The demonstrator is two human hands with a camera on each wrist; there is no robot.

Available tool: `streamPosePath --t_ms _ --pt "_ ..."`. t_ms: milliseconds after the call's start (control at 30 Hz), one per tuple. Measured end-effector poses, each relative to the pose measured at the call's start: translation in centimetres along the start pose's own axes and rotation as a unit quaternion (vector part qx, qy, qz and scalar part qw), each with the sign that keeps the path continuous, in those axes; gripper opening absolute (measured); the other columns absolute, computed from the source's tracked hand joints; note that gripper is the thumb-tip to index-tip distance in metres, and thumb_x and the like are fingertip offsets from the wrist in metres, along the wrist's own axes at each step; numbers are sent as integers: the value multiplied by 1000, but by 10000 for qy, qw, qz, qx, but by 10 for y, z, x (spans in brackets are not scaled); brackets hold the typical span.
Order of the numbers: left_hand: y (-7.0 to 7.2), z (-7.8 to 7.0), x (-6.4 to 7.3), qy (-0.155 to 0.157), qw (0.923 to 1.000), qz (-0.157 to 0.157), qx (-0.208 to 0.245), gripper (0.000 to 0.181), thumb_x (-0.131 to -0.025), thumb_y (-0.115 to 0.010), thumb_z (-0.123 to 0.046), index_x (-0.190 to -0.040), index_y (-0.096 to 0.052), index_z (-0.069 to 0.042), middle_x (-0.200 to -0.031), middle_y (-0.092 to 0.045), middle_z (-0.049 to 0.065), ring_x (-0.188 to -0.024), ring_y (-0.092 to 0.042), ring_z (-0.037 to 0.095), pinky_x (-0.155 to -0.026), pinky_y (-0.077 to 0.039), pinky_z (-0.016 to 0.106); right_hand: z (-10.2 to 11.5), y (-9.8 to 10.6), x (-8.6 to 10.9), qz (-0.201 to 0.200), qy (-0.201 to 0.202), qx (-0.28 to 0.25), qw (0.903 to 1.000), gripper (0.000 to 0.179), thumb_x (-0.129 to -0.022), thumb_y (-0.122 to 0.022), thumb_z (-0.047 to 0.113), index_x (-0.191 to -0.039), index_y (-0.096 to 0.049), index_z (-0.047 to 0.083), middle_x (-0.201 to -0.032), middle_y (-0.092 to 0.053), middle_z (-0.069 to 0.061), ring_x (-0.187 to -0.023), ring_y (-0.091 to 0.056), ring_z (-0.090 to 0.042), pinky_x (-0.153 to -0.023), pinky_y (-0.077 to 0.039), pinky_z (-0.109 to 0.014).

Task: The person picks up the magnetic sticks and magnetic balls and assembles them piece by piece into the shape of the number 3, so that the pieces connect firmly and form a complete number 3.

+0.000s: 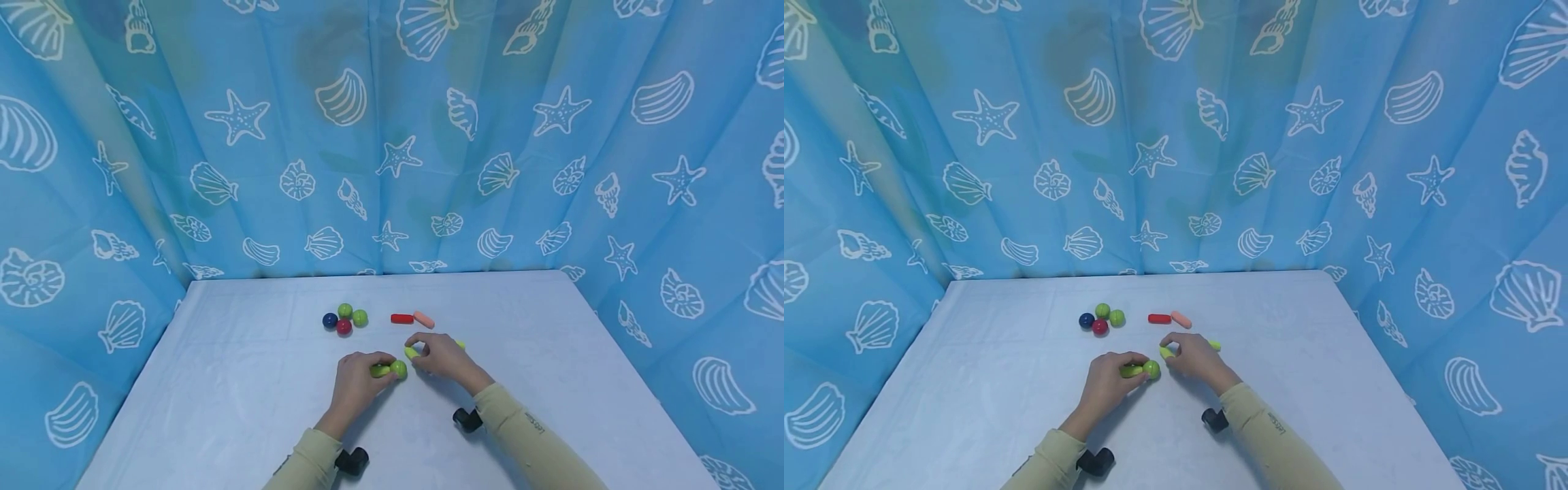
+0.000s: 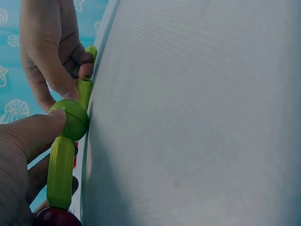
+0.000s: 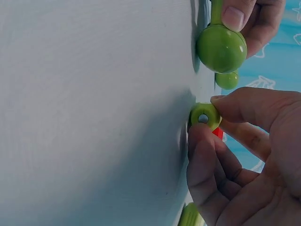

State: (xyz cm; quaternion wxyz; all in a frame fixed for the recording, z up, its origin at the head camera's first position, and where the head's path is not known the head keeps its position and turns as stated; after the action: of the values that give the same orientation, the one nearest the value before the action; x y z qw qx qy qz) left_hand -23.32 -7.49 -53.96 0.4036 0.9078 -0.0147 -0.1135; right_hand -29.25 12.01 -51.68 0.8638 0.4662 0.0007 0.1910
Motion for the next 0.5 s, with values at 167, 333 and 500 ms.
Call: streamPosePath --t_ms 167,333,500 --pt "-1 1 0 -16 10000 -16 11 29 -85 -84 -33 -111 -78 -23 -103 -75 -11 -100 -62 16 -103 -40 53 -4 0 0 23 -131 -346 9993 32 -92 -75 19 -123 -67 20 -77 -60 -1 -65 -58 -18 -61 -49 -29" --pt "-2 2 -1 -15 10000 -30 -11 28 -85 -84 -33 -111 -78 -24 -103 -75 -12 -99 -62 16 -103 -40 53 -9 -1 -2 -3 -75 -596 9982 32 -93 -74 18 -123 -66 21 -77 -61 -2 -64 -57 -19 -61 -48 -29" --pt "-2 3 -1 -11 10000 -35 2 28 -85 -84 -33 -111 -78 -24 -103 -75 -12 -99 -62 16 -103 -40 54 -11 -5 -8 -74 -129 -980 9951 32 -93 -73 20 -123 -63 22 -78 -61 -3 -66 -58 -20 -63 -49 -29"
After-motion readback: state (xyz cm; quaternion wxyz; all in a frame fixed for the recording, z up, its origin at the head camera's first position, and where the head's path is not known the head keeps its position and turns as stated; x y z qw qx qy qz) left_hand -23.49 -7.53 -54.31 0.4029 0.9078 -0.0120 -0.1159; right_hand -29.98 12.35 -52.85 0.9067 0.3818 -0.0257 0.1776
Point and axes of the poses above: each hand's wrist, its own x-axis away from the middle knuckle, its own y-axis out of the back of the hand, z = x × y, the point moved 1 cm from there along -x, towards the middle knuckle
